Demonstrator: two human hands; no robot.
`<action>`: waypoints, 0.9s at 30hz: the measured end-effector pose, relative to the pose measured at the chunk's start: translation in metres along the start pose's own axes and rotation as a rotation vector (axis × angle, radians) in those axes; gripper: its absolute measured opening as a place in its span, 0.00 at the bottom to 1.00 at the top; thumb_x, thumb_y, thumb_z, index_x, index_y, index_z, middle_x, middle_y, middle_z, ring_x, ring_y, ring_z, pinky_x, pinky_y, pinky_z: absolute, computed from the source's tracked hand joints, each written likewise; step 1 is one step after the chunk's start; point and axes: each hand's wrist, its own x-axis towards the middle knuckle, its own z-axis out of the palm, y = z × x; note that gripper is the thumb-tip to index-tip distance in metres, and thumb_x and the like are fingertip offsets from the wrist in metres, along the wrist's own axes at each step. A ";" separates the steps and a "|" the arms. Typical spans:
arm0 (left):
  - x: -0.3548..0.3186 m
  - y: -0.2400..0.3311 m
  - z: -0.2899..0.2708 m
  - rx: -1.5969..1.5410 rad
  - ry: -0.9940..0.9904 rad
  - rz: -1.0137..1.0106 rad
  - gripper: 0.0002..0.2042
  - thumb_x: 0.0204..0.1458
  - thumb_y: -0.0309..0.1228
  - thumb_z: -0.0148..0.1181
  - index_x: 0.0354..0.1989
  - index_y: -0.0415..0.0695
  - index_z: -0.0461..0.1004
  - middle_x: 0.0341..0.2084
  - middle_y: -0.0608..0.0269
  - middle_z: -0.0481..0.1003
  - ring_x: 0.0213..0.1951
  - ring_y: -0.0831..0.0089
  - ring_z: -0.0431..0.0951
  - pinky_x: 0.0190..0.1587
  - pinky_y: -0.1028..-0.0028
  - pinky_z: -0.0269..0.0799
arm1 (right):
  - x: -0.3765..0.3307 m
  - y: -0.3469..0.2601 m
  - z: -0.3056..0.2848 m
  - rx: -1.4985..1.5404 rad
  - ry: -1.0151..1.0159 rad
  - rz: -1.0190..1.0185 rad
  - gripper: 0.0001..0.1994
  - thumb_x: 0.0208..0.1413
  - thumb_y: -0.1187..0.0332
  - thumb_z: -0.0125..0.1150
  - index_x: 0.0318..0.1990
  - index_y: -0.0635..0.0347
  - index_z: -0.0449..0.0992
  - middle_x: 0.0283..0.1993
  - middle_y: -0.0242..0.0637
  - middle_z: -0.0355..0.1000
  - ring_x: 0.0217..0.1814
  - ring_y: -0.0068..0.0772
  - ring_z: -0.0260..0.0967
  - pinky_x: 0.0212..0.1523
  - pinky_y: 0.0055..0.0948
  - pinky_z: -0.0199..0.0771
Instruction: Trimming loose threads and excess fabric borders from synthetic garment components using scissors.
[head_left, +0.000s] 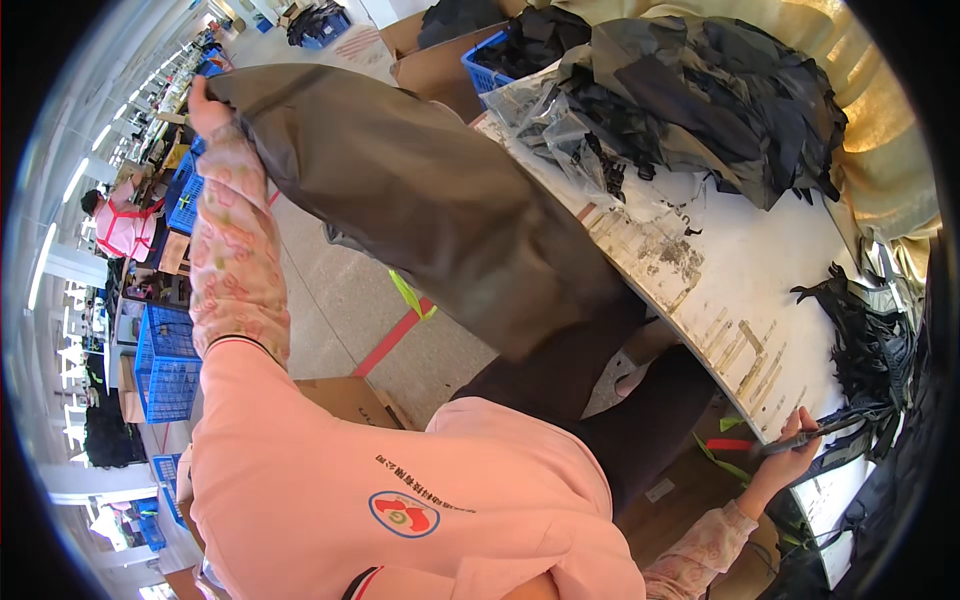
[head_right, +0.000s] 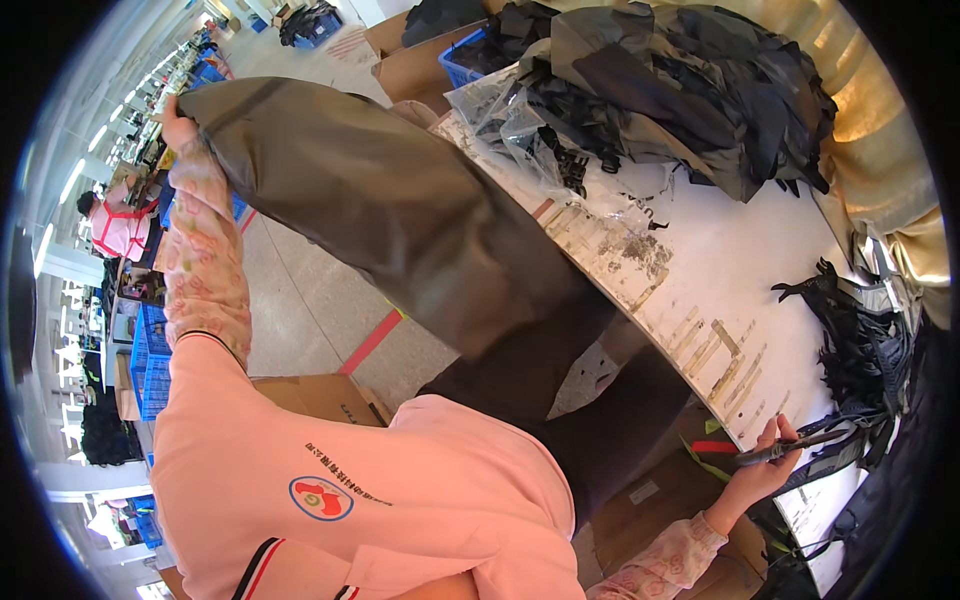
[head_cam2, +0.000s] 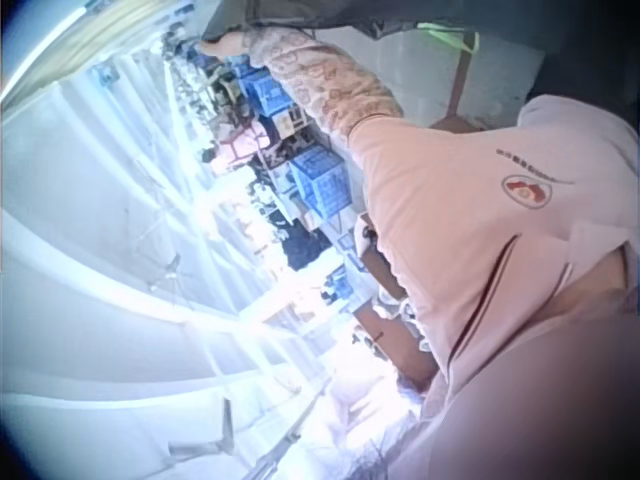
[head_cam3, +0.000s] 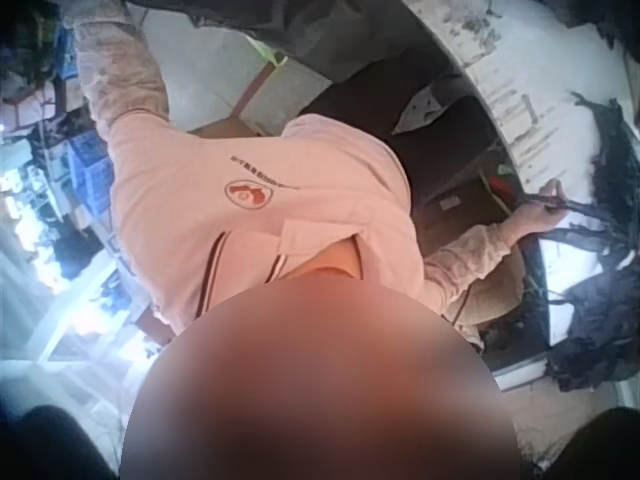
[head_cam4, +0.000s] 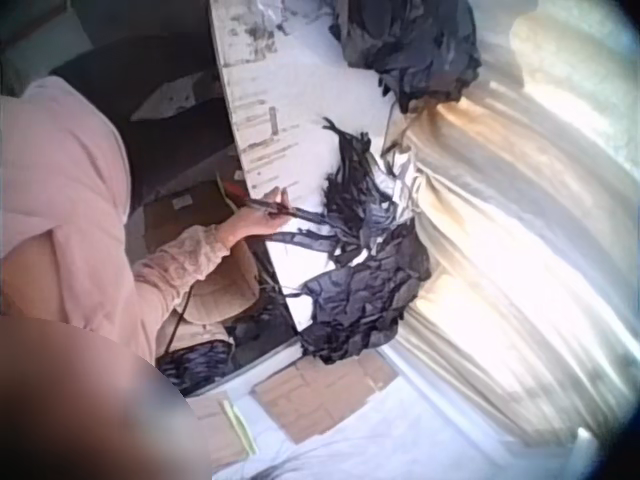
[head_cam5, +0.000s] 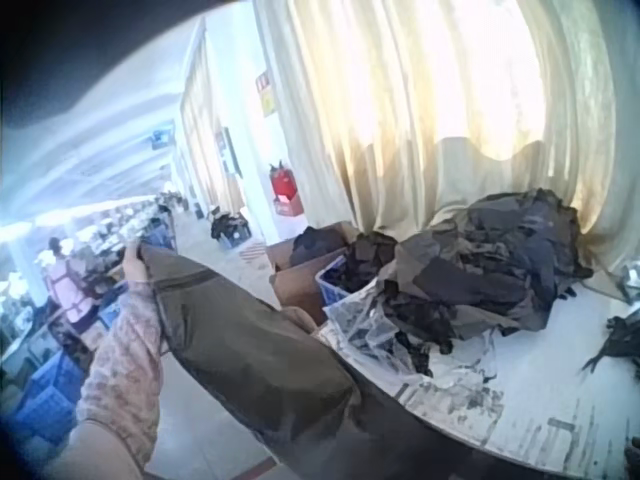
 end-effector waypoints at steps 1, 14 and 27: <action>0.021 -0.003 -0.006 0.223 0.076 0.169 0.15 0.56 0.34 0.51 0.46 0.38 0.75 0.40 0.54 0.78 0.40 0.67 0.77 0.45 0.68 0.72 | 0.001 0.002 0.004 -0.005 0.009 -0.018 0.11 0.56 0.67 0.62 0.43 0.61 0.73 0.34 0.25 0.67 0.29 0.14 0.57 0.32 0.15 0.59; -0.110 -0.010 0.147 1.009 -1.351 0.053 0.33 0.42 0.57 0.62 0.47 0.37 0.75 0.41 0.47 0.77 0.47 0.56 0.76 0.49 0.63 0.70 | -0.001 0.016 0.056 0.079 -0.044 -0.005 0.07 0.55 0.72 0.61 0.38 0.61 0.70 0.35 0.26 0.67 0.34 0.16 0.60 0.36 0.17 0.61; -0.305 0.164 0.356 0.174 -1.006 0.984 0.10 0.42 0.37 0.66 0.32 0.48 0.78 0.34 0.62 0.76 0.40 0.55 0.74 0.44 0.64 0.70 | 0.000 0.052 0.072 0.328 0.075 0.114 0.08 0.53 0.75 0.63 0.35 0.58 0.68 0.31 0.23 0.63 0.33 0.14 0.60 0.34 0.15 0.62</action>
